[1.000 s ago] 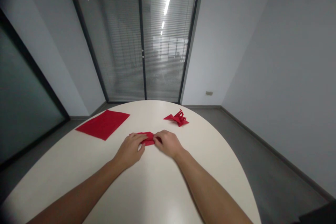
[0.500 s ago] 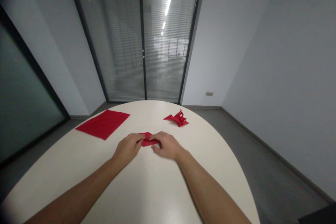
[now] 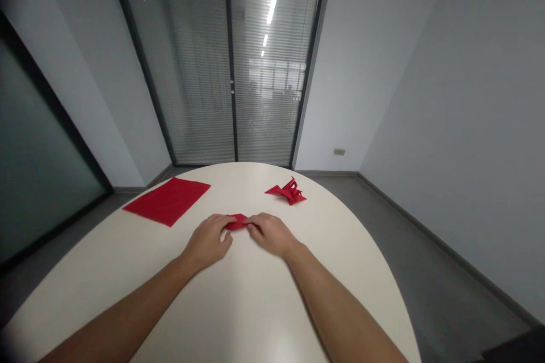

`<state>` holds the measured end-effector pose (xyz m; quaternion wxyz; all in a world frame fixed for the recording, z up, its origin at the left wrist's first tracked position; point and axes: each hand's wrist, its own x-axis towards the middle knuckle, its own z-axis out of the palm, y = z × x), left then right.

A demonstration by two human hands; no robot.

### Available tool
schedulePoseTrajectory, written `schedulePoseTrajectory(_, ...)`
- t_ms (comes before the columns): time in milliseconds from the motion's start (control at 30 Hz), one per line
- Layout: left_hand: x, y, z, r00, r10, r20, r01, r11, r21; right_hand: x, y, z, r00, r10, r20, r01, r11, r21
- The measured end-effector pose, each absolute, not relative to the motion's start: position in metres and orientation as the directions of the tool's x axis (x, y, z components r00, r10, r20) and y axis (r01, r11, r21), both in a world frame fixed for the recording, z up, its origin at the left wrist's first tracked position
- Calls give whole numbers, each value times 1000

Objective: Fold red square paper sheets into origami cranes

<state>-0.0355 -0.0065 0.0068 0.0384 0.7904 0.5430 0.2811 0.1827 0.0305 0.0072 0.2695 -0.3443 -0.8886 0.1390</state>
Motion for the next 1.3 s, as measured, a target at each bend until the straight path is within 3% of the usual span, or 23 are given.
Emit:
schedulePoseTrajectory(367,-41,3,-1,235,900,368,827,-384,411,184,31,7,-595,711,374,559,701,-443)
schedulePoseTrajectory(633,-40,-1,6,202,896,396,860,-356,365,182,31,8,-535,749,392,595,663,-455)
schedulePoseTrajectory(1067,-40,-1,5,139,817,560,803,-424,419,180,29,9,-486,764,424,561,645,-518)
schedulePoseTrajectory(1300,-37,-3,7,121,887,445,830,-336,445,179,29,8,-489,791,367,623,612,-487)
